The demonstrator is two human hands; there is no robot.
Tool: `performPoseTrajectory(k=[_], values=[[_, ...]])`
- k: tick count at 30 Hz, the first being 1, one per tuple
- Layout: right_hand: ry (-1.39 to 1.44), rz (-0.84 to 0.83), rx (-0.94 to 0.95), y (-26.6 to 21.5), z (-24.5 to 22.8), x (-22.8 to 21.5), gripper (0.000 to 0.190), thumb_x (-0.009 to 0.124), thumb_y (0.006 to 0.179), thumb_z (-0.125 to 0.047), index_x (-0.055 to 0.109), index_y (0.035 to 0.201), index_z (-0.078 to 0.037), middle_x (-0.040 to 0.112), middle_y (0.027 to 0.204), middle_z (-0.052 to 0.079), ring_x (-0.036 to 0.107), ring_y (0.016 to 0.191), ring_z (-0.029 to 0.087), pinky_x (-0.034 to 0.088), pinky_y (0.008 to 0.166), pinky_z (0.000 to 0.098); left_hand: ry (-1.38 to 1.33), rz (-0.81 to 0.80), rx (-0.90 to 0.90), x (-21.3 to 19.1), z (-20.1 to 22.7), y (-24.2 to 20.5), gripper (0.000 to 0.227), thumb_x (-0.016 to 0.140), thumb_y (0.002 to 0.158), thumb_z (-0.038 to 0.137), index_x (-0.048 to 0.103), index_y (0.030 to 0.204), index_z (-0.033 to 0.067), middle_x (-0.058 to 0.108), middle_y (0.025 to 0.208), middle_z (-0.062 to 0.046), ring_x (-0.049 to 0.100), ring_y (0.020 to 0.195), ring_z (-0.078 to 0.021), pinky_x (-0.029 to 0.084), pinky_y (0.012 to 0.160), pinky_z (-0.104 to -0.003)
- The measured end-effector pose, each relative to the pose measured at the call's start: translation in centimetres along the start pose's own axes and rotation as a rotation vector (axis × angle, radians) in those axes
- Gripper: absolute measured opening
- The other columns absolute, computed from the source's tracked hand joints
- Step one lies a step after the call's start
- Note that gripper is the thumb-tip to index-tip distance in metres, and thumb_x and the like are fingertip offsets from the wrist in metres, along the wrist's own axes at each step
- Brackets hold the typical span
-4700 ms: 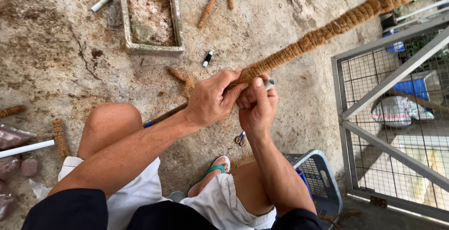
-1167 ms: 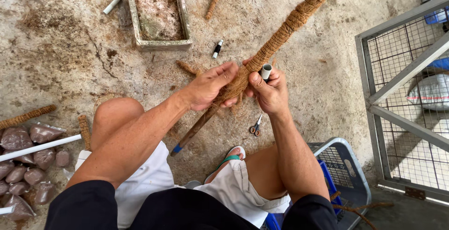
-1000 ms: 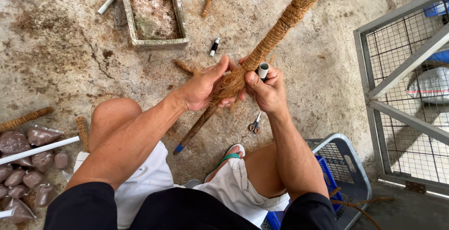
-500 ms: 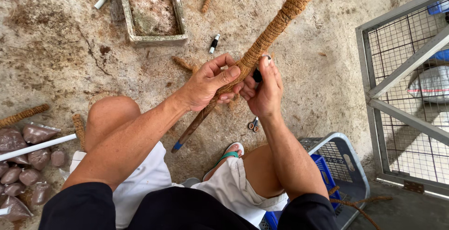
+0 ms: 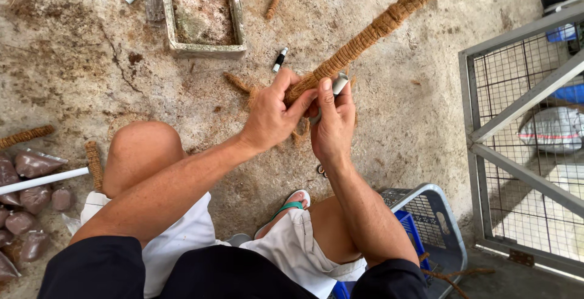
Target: The person sits and wraps natural fiber rope around a long wooden stick. They use a small white tube to help guide and tighten the rope, then use a marker to mark a section of the wrapped rope.
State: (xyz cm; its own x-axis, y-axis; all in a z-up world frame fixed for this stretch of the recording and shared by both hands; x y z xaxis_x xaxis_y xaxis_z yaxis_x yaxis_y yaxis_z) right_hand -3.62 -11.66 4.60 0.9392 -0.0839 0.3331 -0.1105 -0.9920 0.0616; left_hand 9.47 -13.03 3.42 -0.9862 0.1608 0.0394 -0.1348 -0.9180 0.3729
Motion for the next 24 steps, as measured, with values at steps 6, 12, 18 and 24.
performPoseTrajectory(k=[6, 12, 18, 24], values=[[0.018, 0.008, -0.016, 0.3, 0.8, -0.1, 0.022, 0.069, 0.103, -0.017, 0.06, 0.117, -0.003, 0.067, 0.102, 0.006, 0.063, 0.088, 0.012, 0.054, 0.078, 0.0285, 0.245, 0.128, 0.092, -0.3, 1.4, -0.8, 0.023, 0.071, 0.103, 0.02, 0.054, 0.109, 0.0058, 0.069, 0.078, -0.009, 0.073, 0.069, -0.0229, 0.054, 0.055, -0.038], [0.133, -0.031, -0.006, 0.2, 0.1, -0.6, 0.022, 0.071, 0.099, -0.013, 0.06, 0.115, -0.001, 0.07, 0.104, 0.008, 0.068, 0.095, 0.016, 0.059, 0.088, 0.0331, 0.126, -0.032, 0.162, -1.1, 2.0, -0.4, 0.029, 0.069, 0.1, 0.025, 0.05, 0.112, 0.0069, 0.067, 0.08, -0.008, 0.07, 0.067, -0.0171, 0.054, 0.056, -0.032], [0.091, -0.135, -0.011, 0.1, -0.4, -2.5, 0.027, 0.077, 0.103, -0.013, 0.061, 0.121, -0.001, 0.062, 0.087, 0.001, 0.053, 0.069, 0.01, 0.043, 0.062, 0.0244, -0.705, -0.319, -0.377, -0.3, -2.6, 0.4, 0.033, 0.055, 0.106, 0.04, 0.059, 0.11, 0.0077, 0.064, 0.086, -0.001, 0.06, 0.068, -0.0063, 0.053, 0.058, -0.023], [0.056, -0.159, 0.026, 0.5, -0.2, -3.8, 0.037, 0.079, 0.097, -0.016, 0.062, 0.126, 0.0, 0.06, 0.084, 0.0, 0.051, 0.067, 0.01, 0.042, 0.061, 0.0241, -0.379, -0.204, -0.333, -1.1, -4.6, 0.9, 0.034, 0.069, 0.102, 0.039, 0.07, 0.103, 0.0047, 0.062, 0.089, -0.001, 0.053, 0.077, -0.0095, 0.045, 0.069, -0.028]])
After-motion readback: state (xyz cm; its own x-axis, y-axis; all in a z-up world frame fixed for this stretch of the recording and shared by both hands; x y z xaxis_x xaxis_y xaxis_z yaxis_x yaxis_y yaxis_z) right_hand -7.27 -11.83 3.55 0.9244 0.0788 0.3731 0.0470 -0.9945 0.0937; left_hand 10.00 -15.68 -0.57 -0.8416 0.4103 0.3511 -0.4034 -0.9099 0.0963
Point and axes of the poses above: each hand's wrist, its own y-axis towards the middle knuckle, its own x-axis out of the palm, z = x × y, the point moved 5 cm from there along y, towards the middle knuckle
